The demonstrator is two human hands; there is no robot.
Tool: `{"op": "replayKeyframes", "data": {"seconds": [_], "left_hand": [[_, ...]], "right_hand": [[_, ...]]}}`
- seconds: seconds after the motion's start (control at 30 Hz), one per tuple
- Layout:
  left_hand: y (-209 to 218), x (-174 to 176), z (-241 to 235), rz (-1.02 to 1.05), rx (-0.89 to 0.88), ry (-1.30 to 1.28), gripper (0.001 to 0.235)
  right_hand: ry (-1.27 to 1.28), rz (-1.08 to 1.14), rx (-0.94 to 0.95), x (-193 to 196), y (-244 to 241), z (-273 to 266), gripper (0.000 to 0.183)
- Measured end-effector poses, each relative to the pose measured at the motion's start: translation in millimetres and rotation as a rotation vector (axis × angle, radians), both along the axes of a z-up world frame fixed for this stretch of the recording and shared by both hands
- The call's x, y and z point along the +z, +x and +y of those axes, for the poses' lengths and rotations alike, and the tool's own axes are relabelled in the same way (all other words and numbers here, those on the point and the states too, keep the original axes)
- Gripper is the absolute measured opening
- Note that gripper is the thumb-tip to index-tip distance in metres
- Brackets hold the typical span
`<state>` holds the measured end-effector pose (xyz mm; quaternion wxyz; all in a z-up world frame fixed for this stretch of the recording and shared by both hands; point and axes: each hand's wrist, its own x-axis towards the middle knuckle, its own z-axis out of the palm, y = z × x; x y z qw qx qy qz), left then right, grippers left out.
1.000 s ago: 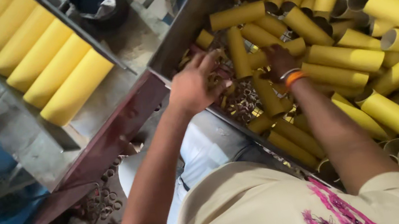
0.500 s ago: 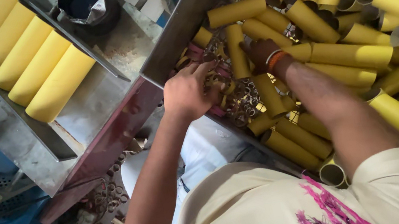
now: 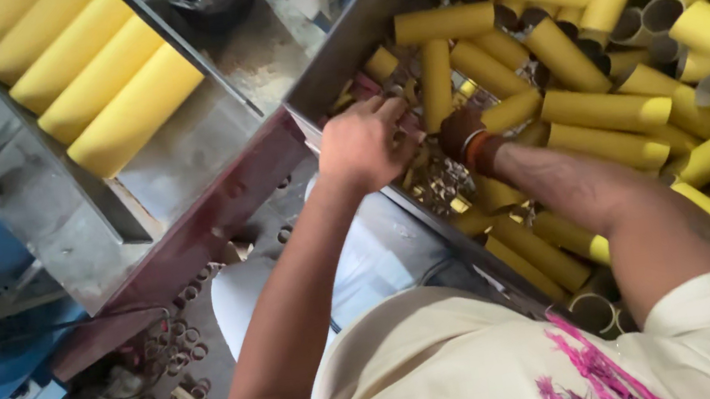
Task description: The person repeatedly picks up yellow cylindrical objects from a pile and places them onto a conveyor belt. The action is continuous and repetitive, involving handling the cylinders one or two at a time.
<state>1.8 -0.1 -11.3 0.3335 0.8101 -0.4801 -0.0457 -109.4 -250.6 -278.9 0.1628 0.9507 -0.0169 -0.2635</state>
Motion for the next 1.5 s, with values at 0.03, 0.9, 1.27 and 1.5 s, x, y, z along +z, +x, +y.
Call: {"op": "replayKeyframes", "data": {"seconds": [0.03,0.9,1.27,1.5], "left_hand": [[0,-2,0,-0.030,-0.009,-0.045,0.042],[92,64,146,-0.223,0.441,0.104,0.150],[125,7,183,-0.348,0.452,0.506,0.141],[57,28,97,-0.260,0.193,-0.039,0.095]], "right_hand": [[0.089,0.030,-0.056,15,4,0,0.028],[1.198,-1.120,0.125,308,190,176,0.017],[0.961,-1.200,0.068,266,158,103,0.019],[1.002,-0.810,-0.714,123,2,-72,0.014]]}}
